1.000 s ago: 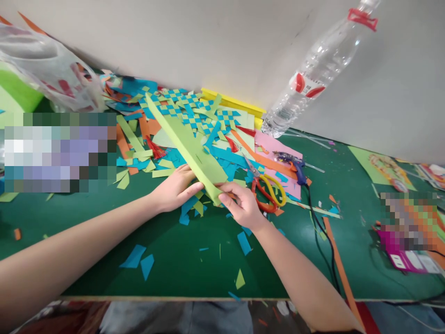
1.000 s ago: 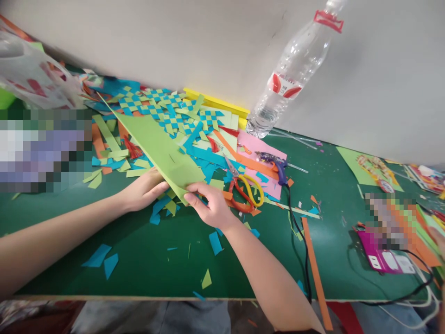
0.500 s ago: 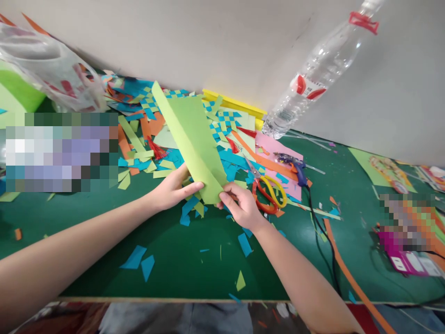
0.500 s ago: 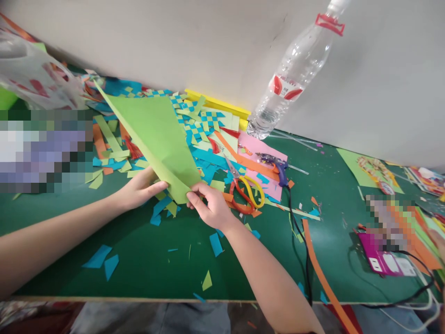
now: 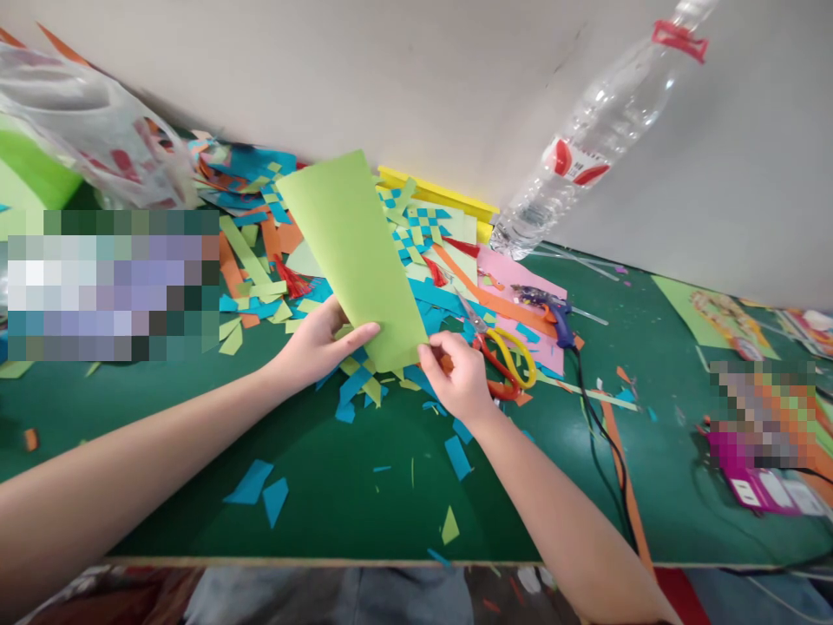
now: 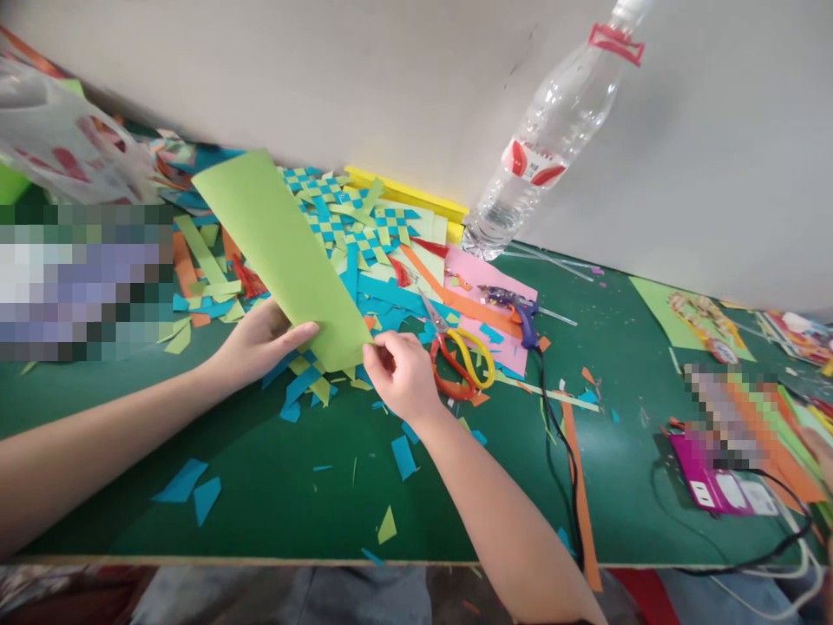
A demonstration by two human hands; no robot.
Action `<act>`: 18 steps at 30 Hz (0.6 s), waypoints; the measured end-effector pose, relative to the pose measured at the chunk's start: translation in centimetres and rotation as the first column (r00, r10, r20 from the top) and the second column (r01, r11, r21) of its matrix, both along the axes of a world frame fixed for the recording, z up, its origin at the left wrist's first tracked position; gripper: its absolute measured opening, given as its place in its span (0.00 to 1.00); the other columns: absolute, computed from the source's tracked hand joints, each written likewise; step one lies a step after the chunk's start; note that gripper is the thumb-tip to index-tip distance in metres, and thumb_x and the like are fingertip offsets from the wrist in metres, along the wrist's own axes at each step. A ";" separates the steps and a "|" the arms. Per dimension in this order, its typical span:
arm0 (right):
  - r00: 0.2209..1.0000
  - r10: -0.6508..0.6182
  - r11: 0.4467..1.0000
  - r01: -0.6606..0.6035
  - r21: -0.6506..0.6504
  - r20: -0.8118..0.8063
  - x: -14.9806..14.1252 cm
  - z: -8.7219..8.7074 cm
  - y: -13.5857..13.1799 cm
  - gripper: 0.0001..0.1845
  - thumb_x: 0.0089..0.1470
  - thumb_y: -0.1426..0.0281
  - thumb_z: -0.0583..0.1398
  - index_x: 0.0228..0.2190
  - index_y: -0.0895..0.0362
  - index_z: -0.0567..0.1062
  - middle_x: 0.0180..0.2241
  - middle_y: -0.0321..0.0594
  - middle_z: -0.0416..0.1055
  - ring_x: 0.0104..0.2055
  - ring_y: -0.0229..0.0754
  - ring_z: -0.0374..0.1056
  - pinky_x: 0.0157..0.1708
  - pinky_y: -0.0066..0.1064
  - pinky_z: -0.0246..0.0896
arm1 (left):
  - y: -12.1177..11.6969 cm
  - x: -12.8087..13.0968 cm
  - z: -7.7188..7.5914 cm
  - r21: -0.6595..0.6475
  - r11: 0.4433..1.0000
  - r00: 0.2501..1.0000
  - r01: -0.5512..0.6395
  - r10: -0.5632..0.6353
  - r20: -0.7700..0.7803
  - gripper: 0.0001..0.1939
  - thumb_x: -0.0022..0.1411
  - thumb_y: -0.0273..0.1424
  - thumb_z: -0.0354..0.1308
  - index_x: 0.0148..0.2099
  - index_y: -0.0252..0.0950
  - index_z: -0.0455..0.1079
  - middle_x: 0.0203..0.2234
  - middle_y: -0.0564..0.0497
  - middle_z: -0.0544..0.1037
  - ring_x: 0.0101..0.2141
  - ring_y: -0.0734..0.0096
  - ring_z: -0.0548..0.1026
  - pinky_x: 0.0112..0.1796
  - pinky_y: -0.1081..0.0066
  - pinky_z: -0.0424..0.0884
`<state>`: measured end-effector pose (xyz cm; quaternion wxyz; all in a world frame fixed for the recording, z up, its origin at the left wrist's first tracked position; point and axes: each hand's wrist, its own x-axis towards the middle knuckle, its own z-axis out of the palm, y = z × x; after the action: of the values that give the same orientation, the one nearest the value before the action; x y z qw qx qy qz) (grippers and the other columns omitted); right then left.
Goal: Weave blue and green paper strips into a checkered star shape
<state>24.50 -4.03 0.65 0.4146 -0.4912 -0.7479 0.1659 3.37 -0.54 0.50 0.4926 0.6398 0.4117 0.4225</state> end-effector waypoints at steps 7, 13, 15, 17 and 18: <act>0.996 0.031 0.998 -0.036 -0.053 -0.086 0.2 0.3 -0.1 0.07 0.57 0.65 0.54 0.35 0.55 0.68 0.30 0.38 0.70 0.33 0.39 0.67 0.36 0.34 0.63 | 0.1 0.0 0.0 -0.041 0.999 0.999 0.025 -0.024 0.030 0.22 0.59 0.39 0.58 0.53 0.37 0.62 0.52 0.42 0.72 0.48 0.57 0.74 0.46 0.62 0.74; 0.989 0.080 0.985 -0.098 -0.145 -0.123 0.2 0.1 0.1 0.14 0.57 0.63 0.55 0.44 0.55 0.68 0.38 0.43 0.72 0.40 0.43 0.69 0.43 0.38 0.65 | 0.2 -0.1 0.0 -0.049 0.997 0.998 0.058 -0.058 0.002 0.24 0.59 0.40 0.58 0.55 0.37 0.61 0.52 0.41 0.72 0.48 0.56 0.74 0.45 0.62 0.75; 0.984 0.113 0.974 -0.137 -0.179 -0.139 0.3 0.1 0.2 0.16 0.59 0.63 0.53 0.47 0.55 0.68 0.43 0.44 0.72 0.44 0.44 0.69 0.45 0.38 0.65 | 0.2 -0.1 0.1 -0.058 0.995 0.997 0.079 -0.080 -0.021 0.25 0.59 0.41 0.57 0.55 0.37 0.61 0.52 0.41 0.72 0.47 0.56 0.74 0.44 0.63 0.75; 0.973 0.158 0.963 -0.190 -0.192 -0.170 0.4 0.1 0.2 0.17 0.61 0.64 0.49 0.48 0.54 0.68 0.46 0.44 0.71 0.49 0.44 0.67 0.47 0.38 0.64 | 0.1 -0.1 0.1 -0.062 0.994 0.994 0.091 -0.094 -0.047 0.25 0.60 0.42 0.56 0.56 0.37 0.61 0.52 0.42 0.72 0.48 0.55 0.74 0.44 0.62 0.75; 0.966 0.179 0.959 -0.213 -0.187 -0.184 0.4 0.1 0.3 0.17 0.62 0.65 0.48 0.48 0.54 0.68 0.47 0.43 0.71 0.51 0.44 0.66 0.48 0.38 0.63 | 0.1 -0.1 0.1 -0.060 0.994 0.994 0.095 -0.098 -0.058 0.25 0.60 0.42 0.56 0.56 0.37 0.61 0.52 0.42 0.72 0.48 0.55 0.73 0.44 0.62 0.75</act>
<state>24.89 -3.75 0.73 0.4037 -0.4390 -0.7348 0.3230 3.24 -0.42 0.59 0.5177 0.6571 0.4071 0.3666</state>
